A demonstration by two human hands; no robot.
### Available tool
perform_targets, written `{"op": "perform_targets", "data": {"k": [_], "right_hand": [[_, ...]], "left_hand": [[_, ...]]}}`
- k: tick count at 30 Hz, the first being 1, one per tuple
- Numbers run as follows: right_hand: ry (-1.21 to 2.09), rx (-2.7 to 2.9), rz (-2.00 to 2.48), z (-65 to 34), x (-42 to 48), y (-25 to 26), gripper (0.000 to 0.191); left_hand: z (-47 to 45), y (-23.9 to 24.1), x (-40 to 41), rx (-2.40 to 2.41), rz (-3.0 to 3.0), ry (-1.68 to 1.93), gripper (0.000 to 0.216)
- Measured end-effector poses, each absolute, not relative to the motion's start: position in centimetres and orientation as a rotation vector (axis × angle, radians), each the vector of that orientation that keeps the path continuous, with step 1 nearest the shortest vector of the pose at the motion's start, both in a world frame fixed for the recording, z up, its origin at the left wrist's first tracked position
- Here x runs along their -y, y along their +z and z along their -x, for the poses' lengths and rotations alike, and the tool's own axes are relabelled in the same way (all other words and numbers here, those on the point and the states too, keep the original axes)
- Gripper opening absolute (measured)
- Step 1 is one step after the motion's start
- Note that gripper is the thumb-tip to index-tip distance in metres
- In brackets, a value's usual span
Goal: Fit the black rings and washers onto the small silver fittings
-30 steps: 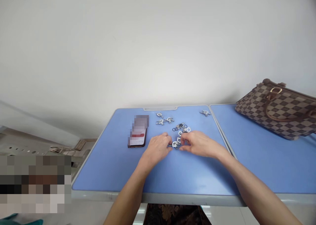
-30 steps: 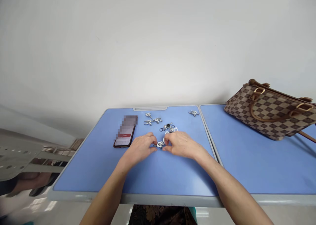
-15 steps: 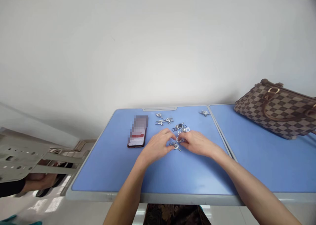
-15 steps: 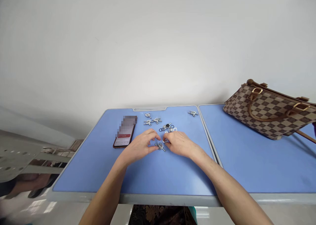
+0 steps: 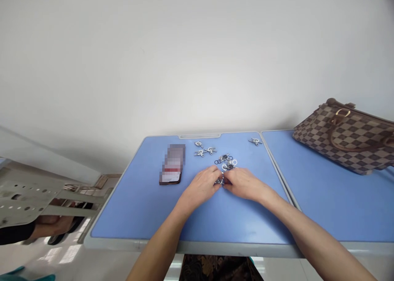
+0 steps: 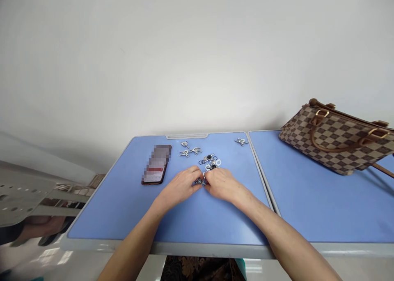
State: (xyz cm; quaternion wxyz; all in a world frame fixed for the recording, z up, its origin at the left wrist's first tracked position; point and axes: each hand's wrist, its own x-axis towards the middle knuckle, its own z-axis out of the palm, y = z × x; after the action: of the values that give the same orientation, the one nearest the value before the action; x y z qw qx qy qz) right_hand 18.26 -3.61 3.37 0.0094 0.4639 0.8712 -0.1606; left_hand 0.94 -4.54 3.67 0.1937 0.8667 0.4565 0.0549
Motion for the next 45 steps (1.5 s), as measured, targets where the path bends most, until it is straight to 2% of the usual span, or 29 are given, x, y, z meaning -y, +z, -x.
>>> {"op": "perform_targets", "data": {"k": [3,7,10,14,20,23,28,33,45], "right_hand": [[-0.466,-2.724,-1.49,-18.1,3.5,3.1,0.016],[-0.553,-2.729,-1.646,-18.3,3.2,3.4,0.012],[-0.858,-2.729,-1.756,-18.9,2.9,4.0,0.012],[-1.344,-2.739,-1.701,-19.7,2.5,4.3,0.022],[-1.709,-2.696,-1.744,-19.4,2.2,4.1,0.03],[-1.748,-2.734,-1.789,-19.1,2.4,4.3,0.025],[-1.887,-2.757,-1.812,-19.1,2.7,4.4,0.024],[-1.803,-2.919,-1.757,-19.1,2.7,4.3,0.02],[-1.552,-3.21,-1.67,-19.1,2.8,3.9,0.023]], "left_hand": [[-1.1,3.7,4.6,-1.289,-2.503,0.168,0.01],[-1.2,3.4,4.6,-1.288,-2.585,0.38,0.014],[-1.2,3.0,4.4,-1.285,-2.626,0.571,0.016],[-1.2,2.8,4.3,-1.274,-2.673,0.757,0.021],[-1.3,2.7,4.3,-1.267,-2.643,0.947,0.016],[-1.3,3.1,4.3,-1.231,-2.536,1.008,0.017],[-0.8,4.0,4.3,-1.147,-2.053,1.089,0.038],[-0.5,3.9,3.9,-0.969,-1.71,0.987,0.029],[-0.6,3.6,4.0,-0.968,-1.714,1.091,0.027]]}}
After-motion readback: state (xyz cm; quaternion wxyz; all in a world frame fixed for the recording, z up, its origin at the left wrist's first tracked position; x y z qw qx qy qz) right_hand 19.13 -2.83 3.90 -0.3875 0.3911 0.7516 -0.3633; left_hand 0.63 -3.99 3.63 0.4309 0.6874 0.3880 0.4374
